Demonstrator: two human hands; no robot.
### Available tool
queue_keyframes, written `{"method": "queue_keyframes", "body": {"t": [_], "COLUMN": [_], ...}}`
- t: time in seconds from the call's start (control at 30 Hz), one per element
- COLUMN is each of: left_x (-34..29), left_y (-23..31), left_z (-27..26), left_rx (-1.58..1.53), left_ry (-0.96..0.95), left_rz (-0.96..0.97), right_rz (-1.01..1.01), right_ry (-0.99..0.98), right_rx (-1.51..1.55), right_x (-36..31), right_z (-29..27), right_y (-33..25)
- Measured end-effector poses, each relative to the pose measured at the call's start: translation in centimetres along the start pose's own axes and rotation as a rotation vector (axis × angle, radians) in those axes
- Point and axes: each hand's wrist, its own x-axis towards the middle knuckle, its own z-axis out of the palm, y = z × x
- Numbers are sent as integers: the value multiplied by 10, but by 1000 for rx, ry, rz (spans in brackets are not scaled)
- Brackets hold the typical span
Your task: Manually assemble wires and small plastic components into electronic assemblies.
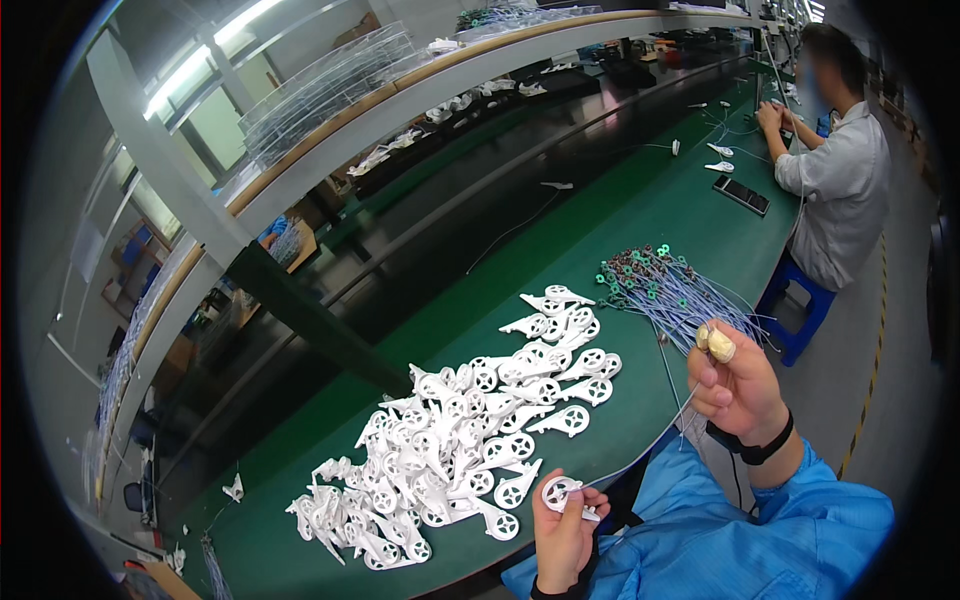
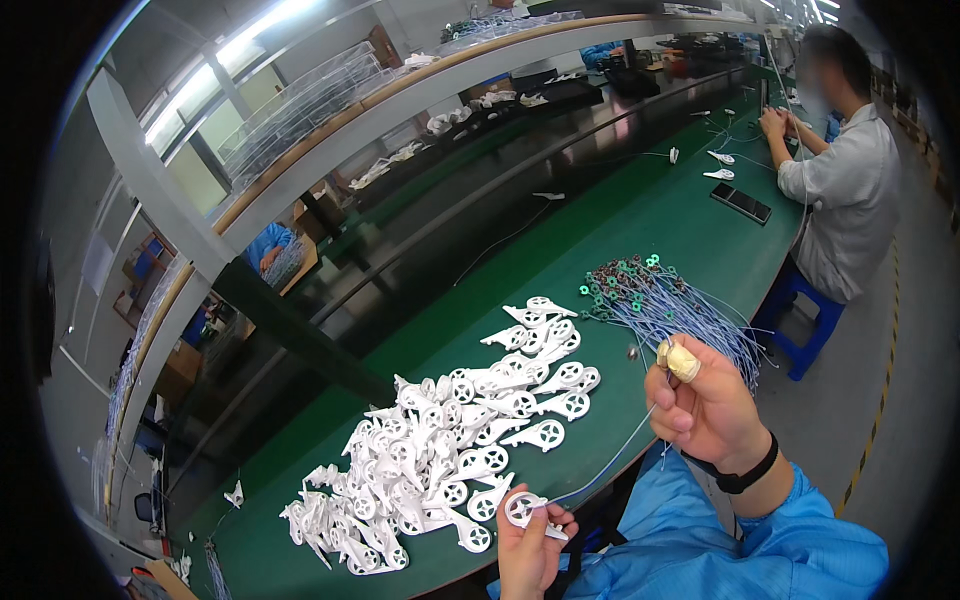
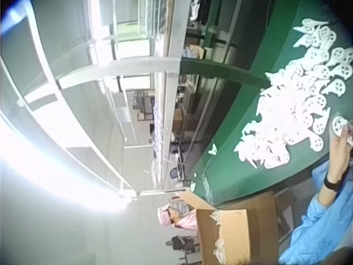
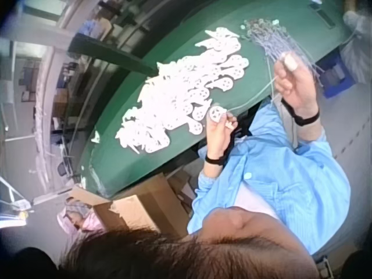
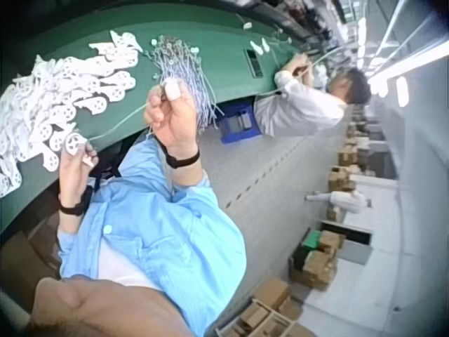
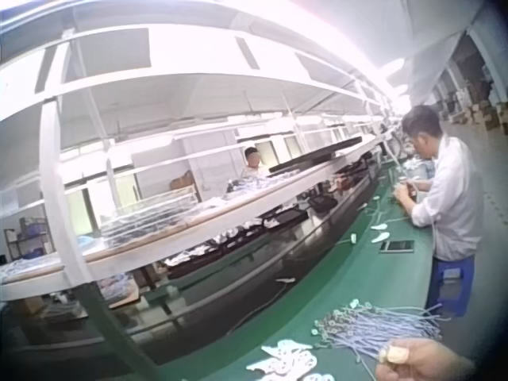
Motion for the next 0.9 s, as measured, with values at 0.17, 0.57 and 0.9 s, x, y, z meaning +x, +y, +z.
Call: {"method": "queue_keyframes", "body": {"t": [0.17, 0.57, 0.9], "left_x": [2, 7, 10], "left_y": [-7, -13, -10], "left_z": [-7, -2, 2], "left_rx": [-14, 112, 32], "left_ry": [-66, -4, 1], "left_rz": [29, 36, 5], "right_rz": [43, 17, 40], "right_ry": [33, -104, -139], "right_rx": [-3, -31, 81], "right_x": [1, -2, -2], "right_z": [-9, -9, -8], "right_y": [4, 5, 5]}}
